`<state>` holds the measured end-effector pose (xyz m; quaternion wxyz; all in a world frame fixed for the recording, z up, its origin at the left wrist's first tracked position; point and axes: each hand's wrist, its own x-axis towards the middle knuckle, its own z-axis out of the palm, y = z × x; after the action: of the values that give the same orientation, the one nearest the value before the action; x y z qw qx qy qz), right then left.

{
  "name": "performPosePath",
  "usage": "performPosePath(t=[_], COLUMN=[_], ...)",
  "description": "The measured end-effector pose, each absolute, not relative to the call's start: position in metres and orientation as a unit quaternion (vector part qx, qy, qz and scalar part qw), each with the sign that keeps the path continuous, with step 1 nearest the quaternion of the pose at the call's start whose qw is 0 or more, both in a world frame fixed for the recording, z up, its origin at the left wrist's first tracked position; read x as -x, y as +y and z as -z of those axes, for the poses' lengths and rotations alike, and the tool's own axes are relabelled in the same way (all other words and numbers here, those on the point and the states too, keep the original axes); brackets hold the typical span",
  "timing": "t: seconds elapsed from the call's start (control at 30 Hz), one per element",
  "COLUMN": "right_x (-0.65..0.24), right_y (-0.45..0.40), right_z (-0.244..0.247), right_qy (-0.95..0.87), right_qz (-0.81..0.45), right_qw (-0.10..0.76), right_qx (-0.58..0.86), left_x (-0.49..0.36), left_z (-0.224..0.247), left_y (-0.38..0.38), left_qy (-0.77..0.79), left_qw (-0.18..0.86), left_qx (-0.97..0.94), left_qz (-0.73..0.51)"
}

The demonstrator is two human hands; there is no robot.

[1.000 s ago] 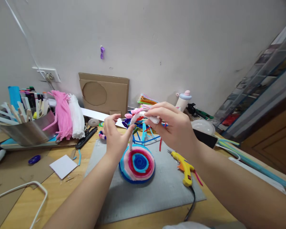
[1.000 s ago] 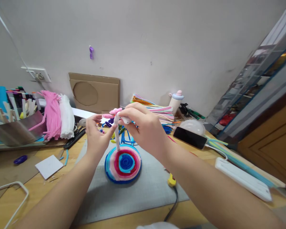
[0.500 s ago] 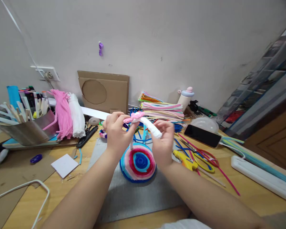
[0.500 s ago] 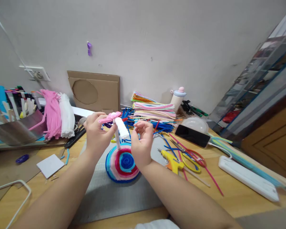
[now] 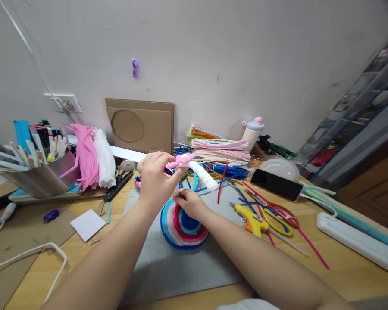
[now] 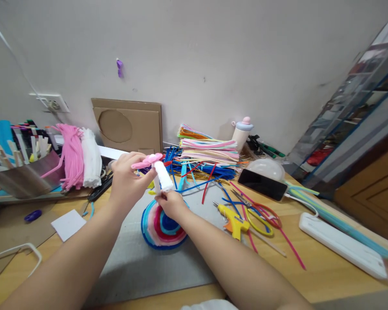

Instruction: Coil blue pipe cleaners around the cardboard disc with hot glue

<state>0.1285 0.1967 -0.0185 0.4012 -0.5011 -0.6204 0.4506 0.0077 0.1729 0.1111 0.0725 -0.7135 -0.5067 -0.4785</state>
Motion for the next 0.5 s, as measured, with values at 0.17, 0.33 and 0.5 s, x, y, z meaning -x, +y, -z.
performPosePath(t=[0.17,0.33,0.5], right_x=[-0.128,-0.126,-0.125], right_y=[0.193,0.191,0.188], right_z=[0.023,0.023,0.021], right_qy=[-0.66,-0.691,-0.707], right_qz=[-0.397,-0.349,-0.312], right_qw=[0.375,0.347,0.337], right_qx=[0.516,0.53,0.538], left_x=[-0.012,-0.007,0.003], left_z=[-0.115,-0.117,-0.118], left_y=[0.172,0.185,0.205], left_qy=[-0.499,-0.537,-0.579], left_qw=[0.074,-0.003,-0.099], left_qx=[0.719,0.654,0.611], left_qz=[0.478,0.533,0.53])
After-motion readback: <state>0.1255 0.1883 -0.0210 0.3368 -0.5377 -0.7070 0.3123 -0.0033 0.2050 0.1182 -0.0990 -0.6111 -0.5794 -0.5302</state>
